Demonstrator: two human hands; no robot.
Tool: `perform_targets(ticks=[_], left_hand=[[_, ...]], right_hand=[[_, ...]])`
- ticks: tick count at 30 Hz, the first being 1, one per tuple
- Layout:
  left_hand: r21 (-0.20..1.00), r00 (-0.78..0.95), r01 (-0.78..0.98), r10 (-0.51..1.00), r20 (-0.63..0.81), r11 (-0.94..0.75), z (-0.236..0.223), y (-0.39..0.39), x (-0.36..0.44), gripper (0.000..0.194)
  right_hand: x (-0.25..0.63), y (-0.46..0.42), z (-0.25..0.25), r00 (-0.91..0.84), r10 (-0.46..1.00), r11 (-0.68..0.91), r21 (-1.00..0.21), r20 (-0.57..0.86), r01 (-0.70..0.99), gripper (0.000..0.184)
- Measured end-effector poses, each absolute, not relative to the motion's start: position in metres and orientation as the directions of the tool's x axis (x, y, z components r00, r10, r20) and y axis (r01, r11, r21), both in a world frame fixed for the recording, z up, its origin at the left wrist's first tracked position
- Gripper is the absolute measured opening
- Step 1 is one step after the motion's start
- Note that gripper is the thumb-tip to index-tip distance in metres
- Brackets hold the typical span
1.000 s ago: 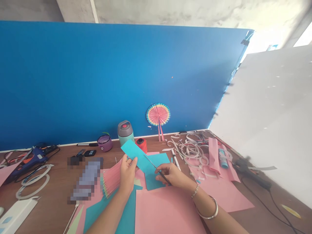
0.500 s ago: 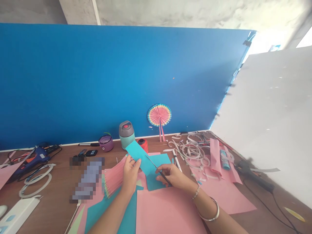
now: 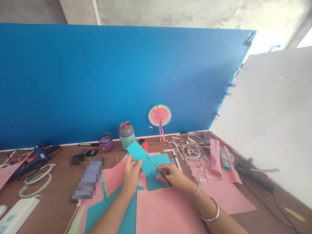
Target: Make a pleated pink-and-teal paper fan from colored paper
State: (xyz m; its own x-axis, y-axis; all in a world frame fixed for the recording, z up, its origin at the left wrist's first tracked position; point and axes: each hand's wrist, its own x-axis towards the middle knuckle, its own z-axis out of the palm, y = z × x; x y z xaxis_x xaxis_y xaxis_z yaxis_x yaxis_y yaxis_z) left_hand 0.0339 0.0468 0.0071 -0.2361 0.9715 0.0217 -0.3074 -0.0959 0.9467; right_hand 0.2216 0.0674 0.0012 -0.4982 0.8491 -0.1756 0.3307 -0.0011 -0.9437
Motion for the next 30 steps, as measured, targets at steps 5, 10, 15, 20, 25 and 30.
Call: perform_targets(ticks=[5, 10, 15, 20, 25, 30], left_hand=[[0.948, -0.247, -0.303, 0.969, 0.022, -0.099, 0.0075, 0.0462, 0.0341, 0.033], [0.95, -0.245, -0.295, 0.969, 0.024, -0.099, 0.0082, 0.0457, 0.0339, 0.032], [0.943, -0.231, -0.318, 0.973, 0.027, -0.102, 0.007, 0.0459, 0.0356, 0.032], [0.94, -0.186, -0.335, 0.983, 0.008, -0.071, 0.0091, 0.0426, 0.0407, 0.033], [0.934, -0.167, -0.353, 0.986, -0.002, -0.058, 0.0121, 0.0409, 0.0423, 0.038], [0.934, -0.193, -0.348, 0.981, 0.017, -0.085, 0.0129, 0.0412, 0.0421, 0.038]], right_hand=[[0.2211, 0.0677, 0.0011, -0.489, 0.853, -0.003, -0.94, -0.181, 0.342, 0.029], [0.2214, 0.0679, 0.0014, -0.49, 0.854, 0.011, -0.934, -0.177, 0.357, 0.027], [0.2201, 0.068, 0.0012, -0.489, 0.852, -0.012, -0.94, -0.188, 0.341, 0.03], [0.2186, 0.0679, -0.001, -0.493, 0.849, -0.034, -0.951, -0.189, 0.306, 0.035], [0.219, 0.0679, -0.0018, -0.486, 0.852, -0.034, -0.948, -0.194, 0.317, 0.038], [0.2196, 0.0691, -0.0026, -0.479, 0.858, -0.028, -0.948, -0.186, 0.318, 0.034]])
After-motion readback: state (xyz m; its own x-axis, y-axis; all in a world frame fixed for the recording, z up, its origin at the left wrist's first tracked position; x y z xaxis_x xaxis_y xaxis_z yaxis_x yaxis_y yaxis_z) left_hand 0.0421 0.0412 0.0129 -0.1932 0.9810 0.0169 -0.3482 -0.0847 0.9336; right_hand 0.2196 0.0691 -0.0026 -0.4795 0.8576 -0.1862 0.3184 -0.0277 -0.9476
